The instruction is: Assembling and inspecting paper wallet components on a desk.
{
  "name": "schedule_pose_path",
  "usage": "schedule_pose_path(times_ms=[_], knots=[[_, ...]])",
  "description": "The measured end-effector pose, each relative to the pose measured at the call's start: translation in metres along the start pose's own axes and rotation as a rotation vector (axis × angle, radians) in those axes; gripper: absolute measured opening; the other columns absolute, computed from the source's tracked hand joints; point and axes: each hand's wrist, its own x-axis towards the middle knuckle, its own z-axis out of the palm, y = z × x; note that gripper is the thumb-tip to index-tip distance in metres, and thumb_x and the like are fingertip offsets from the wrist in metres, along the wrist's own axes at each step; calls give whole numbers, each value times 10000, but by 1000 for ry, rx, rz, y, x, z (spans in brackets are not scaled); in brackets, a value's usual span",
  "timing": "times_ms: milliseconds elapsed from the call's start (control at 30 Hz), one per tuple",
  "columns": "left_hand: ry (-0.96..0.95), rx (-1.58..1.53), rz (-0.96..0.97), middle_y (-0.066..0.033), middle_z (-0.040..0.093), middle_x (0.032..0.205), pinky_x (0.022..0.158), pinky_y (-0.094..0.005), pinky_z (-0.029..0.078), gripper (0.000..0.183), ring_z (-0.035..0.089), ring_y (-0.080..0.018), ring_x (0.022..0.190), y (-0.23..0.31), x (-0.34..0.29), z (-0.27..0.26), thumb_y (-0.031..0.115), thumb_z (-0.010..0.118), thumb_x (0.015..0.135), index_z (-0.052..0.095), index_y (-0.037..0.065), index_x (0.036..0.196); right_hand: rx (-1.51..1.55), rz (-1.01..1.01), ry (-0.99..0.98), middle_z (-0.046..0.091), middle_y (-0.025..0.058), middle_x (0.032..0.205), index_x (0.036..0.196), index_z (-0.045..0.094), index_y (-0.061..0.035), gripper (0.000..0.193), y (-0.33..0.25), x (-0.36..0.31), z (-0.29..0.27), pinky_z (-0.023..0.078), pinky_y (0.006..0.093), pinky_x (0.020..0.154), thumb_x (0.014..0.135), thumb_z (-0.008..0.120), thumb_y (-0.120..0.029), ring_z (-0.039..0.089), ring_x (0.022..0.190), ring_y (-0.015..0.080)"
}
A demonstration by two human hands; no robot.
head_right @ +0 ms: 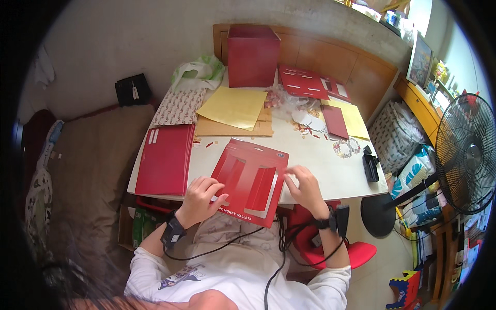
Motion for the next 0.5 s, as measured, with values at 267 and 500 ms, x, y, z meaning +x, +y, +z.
schedule_pose_path(times_ms=[267, 500], knots=[[-263, 172, -124, -166, 508, 997, 795, -395, 405, 480, 482, -299, 935, 17, 13, 14, 362, 604, 799, 556, -61, 1019, -34, 13, -255, 564, 197, 967, 1115, 479, 20, 446, 22, 59, 42, 430, 374, 824, 781, 630, -235, 532, 940, 332], [-243, 23, -58, -195, 489, 1069, 886, -414, 404, 434, 466, -343, 1043, -3, 8, 21, 293, 629, 796, 545, -63, 1029, 33, 173, -355, 610, 153, 878, 1013, 549, 7, 389, 28, 53, 35, 471, 337, 737, 732, 700, -216, 586, 827, 266]])
